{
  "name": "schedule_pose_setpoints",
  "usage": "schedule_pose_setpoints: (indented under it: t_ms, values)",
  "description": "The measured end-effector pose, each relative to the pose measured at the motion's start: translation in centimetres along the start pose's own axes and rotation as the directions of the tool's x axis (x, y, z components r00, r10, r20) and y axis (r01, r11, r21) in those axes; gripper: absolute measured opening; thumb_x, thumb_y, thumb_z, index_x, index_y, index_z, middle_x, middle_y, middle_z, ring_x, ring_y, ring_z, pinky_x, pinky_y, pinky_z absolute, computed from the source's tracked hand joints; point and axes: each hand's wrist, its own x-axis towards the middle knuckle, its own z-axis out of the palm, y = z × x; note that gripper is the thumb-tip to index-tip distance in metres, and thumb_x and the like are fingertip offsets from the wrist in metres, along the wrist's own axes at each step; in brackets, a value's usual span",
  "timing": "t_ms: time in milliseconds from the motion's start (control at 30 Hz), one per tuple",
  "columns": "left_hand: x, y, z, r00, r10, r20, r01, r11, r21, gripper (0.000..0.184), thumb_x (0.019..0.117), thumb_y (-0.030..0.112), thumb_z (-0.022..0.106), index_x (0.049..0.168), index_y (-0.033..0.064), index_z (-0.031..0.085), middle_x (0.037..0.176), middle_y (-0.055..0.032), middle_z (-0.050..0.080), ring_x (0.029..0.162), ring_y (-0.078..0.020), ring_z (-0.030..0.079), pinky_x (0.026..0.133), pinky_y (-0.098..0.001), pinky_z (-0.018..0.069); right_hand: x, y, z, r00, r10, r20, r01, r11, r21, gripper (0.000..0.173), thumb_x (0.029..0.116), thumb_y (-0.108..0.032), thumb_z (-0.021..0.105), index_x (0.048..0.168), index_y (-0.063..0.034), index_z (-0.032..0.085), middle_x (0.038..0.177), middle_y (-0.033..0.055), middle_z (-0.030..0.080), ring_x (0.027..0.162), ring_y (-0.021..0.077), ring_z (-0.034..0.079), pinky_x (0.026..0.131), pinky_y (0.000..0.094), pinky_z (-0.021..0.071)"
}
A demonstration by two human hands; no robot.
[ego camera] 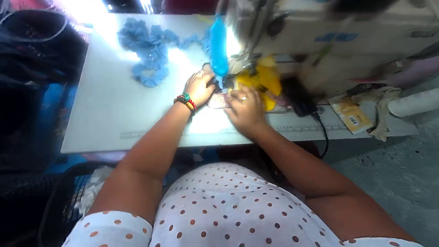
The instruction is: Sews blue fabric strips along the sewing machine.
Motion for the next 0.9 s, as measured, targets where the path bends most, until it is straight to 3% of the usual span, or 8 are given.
schedule_pose_setpoints:
  t_ms: [67, 233, 300, 433, 567, 633, 733, 900]
  values:
    - [-3.4, 0.5, -2.5, 0.998, 0.009, -0.059, -0.021, 0.975, -0.222, 0.044, 0.1008, 0.012, 0.057, 0.143, -0.0017, 0.055, 0.143, -0.0235, 0.057, 0.132, -0.0304, 0.055, 0.113, -0.0415, 0.0404, -0.5, 0.1, 0.0, 0.999, -0.042, -0.028, 0.043, 0.998, 0.035, 0.037, 0.1038, -0.033, 0.053, 0.125, -0.0101, 0.073, 0.135, 0.0172, 0.066, 0.141, 0.0422, 0.047, 0.119, 0.0642, 0.029]
    - [-19.9, -2.1, -10.9, 0.94, -0.154, 0.306, 0.271, 0.88, -0.39, 0.01, 0.0987, 0.009, 0.061, 0.098, 0.0043, 0.071, 0.087, -0.0019, 0.073, 0.073, -0.0075, 0.069, 0.069, -0.0243, 0.059, -0.9, 0.2, -0.2, 0.993, -0.113, -0.042, 0.116, 0.989, 0.089, 0.034, 0.1045, -0.031, 0.053, 0.122, -0.0078, 0.072, 0.136, 0.0199, 0.063, 0.14, 0.0456, 0.045, 0.117, 0.0634, 0.0309]
    - [-26.7, -4.5, -9.7, 0.876, -0.299, 0.379, 0.43, 0.839, -0.332, 0.008, 0.0952, 0.004, 0.065, 0.097, 0.003, 0.073, 0.087, -0.005, 0.074, 0.075, -0.0123, 0.07, 0.071, -0.03, 0.0603, -0.9, 0.1, -0.2, 0.988, -0.146, -0.048, 0.15, 0.985, 0.091, 0.032, 0.1043, -0.027, 0.054, 0.121, -0.0075, 0.072, 0.135, 0.0202, 0.063, 0.139, 0.0458, 0.046, 0.115, 0.0627, 0.032]
    - [-35.1, -6.7, -2.8, 0.844, -0.533, 0.062, 0.536, 0.833, -0.139, 0.022, 0.088, 0.008, 0.079, 0.108, 0.0018, 0.072, 0.108, -0.0176, 0.069, 0.095, -0.0308, 0.067, 0.085, -0.0524, 0.056, -0.7, -0.2, 0.0, 0.975, -0.199, -0.095, 0.207, 0.976, 0.074, 0.027, 0.1039, -0.025, 0.056, 0.117, -0.0096, 0.074, 0.128, 0.0182, 0.068, 0.135, 0.0435, 0.051, 0.114, 0.0587, 0.0349]
    - [-34.8, -4.9, 1.6, 0.892, -0.438, -0.111, 0.429, 0.898, -0.096, 0.052, 0.0843, 0.038, 0.079, 0.127, 0.0105, 0.069, 0.133, -0.0156, 0.062, 0.128, -0.0341, 0.055, 0.108, -0.0572, 0.0437, -0.8, -0.3, 0.2, 0.972, -0.208, -0.112, 0.214, 0.976, 0.043, 0.026, 0.104, -0.023, 0.055, 0.116, -0.0091, 0.074, 0.127, 0.0181, 0.068, 0.134, 0.0433, 0.052, 0.112, 0.0587, 0.0363]
    - [-33.0, -3.9, 2.7, 0.936, -0.352, -0.034, 0.353, 0.924, 0.146, 0.059, 0.0816, 0.054, 0.077, 0.123, 0.013, 0.071, 0.131, -0.0147, 0.065, 0.129, -0.0383, 0.055, 0.108, -0.0645, 0.0383, -0.8, -0.3, 0.3, 0.971, -0.21, -0.117, 0.214, 0.977, 0.023, 0.026, 0.1038, -0.022, 0.054, 0.115, -0.0089, 0.074, 0.127, 0.0178, 0.069, 0.133, 0.0429, 0.053, 0.111, 0.0579, 0.0375]
    - [-31.2, -3.2, 3.0, 0.953, -0.299, 0.053, 0.27, 0.914, 0.302, 0.028, 0.0928, 0.033, 0.073, 0.105, 0.0084, 0.076, 0.117, -0.0168, 0.07, 0.119, -0.0404, 0.061, 0.102, -0.0678, 0.0402, -1.0, -0.3, 0.1, 0.962, -0.227, -0.15, 0.23, 0.973, -0.001, 0.025, 0.1027, -0.019, 0.055, 0.114, -0.0087, 0.075, 0.125, 0.0168, 0.07, 0.132, 0.0432, 0.054, 0.11, 0.0573, 0.0394]
    - [-31.4, -2.4, -1.9, 0.978, -0.171, -0.121, 0.16, 0.983, -0.092, 0.021, 0.0949, 0.025, 0.067, 0.094, 0.0054, 0.075, 0.108, -0.0129, 0.067, 0.111, -0.0312, 0.06, 0.099, -0.0539, 0.0457, -3.2, -3.7, -2.3, 0.954, -0.249, -0.167, 0.287, 0.922, 0.261, 0.023, 0.0979, -0.013, 0.061, 0.112, -0.0024, 0.075, 0.123, 0.0216, 0.067, 0.125, 0.0411, 0.056, 0.108, 0.0535, 0.043]
